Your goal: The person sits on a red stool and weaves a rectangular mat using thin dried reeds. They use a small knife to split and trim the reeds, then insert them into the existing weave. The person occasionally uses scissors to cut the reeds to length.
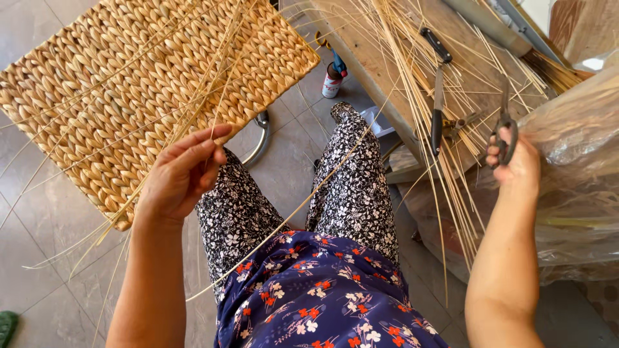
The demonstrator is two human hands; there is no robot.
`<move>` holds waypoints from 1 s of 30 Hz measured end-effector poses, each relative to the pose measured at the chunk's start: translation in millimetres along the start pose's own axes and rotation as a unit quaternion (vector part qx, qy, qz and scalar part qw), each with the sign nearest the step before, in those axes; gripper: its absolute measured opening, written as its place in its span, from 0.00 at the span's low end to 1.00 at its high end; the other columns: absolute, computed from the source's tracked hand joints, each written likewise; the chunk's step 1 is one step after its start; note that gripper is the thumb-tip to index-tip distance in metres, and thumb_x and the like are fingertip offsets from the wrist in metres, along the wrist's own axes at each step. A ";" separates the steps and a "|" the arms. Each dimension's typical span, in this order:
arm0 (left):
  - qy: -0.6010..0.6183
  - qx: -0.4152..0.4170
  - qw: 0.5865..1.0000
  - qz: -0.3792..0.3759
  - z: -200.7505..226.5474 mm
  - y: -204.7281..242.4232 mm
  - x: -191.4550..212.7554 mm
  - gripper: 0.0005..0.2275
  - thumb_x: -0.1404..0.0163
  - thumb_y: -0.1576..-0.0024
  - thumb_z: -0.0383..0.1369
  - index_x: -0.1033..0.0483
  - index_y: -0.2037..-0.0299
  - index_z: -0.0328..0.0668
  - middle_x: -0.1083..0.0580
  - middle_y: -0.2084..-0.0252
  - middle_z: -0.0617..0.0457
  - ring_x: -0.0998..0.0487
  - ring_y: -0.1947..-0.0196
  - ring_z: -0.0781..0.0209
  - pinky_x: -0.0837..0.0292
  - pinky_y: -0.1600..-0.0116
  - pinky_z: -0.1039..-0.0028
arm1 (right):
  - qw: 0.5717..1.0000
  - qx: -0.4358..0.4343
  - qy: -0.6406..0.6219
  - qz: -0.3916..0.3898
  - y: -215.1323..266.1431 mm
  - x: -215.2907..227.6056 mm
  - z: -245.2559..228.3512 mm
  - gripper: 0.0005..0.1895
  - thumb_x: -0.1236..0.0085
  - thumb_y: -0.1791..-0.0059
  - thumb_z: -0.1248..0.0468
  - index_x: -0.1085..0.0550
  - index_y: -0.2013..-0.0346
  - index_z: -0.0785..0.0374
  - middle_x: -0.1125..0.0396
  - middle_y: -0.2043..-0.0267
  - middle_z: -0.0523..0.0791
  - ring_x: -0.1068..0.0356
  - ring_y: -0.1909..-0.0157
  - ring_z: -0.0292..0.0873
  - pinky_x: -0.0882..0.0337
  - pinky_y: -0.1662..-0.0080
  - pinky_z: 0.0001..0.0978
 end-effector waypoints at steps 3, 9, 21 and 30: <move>-0.044 -0.005 0.999 -0.013 -3.0 10.0 0.6 0.17 0.55 0.35 0.28 0.27 0.38 0.30 0.25 0.68 0.56 0.35 0.80 0.74 0.41 0.76 0.86 | 0.999 0.022 -0.037 -0.027 41.4 -24.7 -2.3 0.21 0.36 0.48 0.52 0.29 0.43 0.51 0.33 0.68 0.41 0.37 0.75 0.35 0.38 0.74 0.26; -0.174 0.013 0.985 -0.017 -14.3 31.9 -1.3 0.16 0.54 0.36 0.30 0.24 0.40 0.35 0.26 0.71 0.59 0.40 0.81 0.77 0.49 0.78 0.85 | 0.955 0.040 0.060 -0.286 150.2 -135.3 3.5 0.41 0.37 0.52 0.38 0.32 0.38 0.66 0.29 0.53 0.45 0.30 0.52 0.38 0.31 0.54 0.28; -0.244 0.086 0.962 -0.089 -50.3 68.3 12.9 0.16 0.53 0.37 0.31 0.21 0.41 0.39 0.24 0.72 0.58 0.38 0.80 0.75 0.43 0.76 0.83 | 0.882 -0.050 0.064 -0.465 169.4 -279.8 5.9 0.42 0.37 0.53 0.38 0.34 0.38 0.65 0.27 0.52 0.45 0.29 0.60 0.31 0.29 0.60 0.21; -0.258 0.125 0.958 -0.020 -55.6 71.9 33.0 0.16 0.54 0.38 0.32 0.20 0.42 0.39 0.23 0.72 0.56 0.35 0.79 0.72 0.41 0.75 0.82 | 0.900 -0.108 0.031 -0.421 171.7 -268.9 33.2 0.38 0.31 0.56 0.46 0.32 0.42 0.68 0.35 0.71 0.37 0.44 0.79 0.24 0.43 0.78 0.13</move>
Point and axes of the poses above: each hand's wrist, its own y-axis away from the middle knuckle, its own x-axis out of the back of the hand, z = x × y, the point moved 2 cm from there along -y, towards the middle knuckle
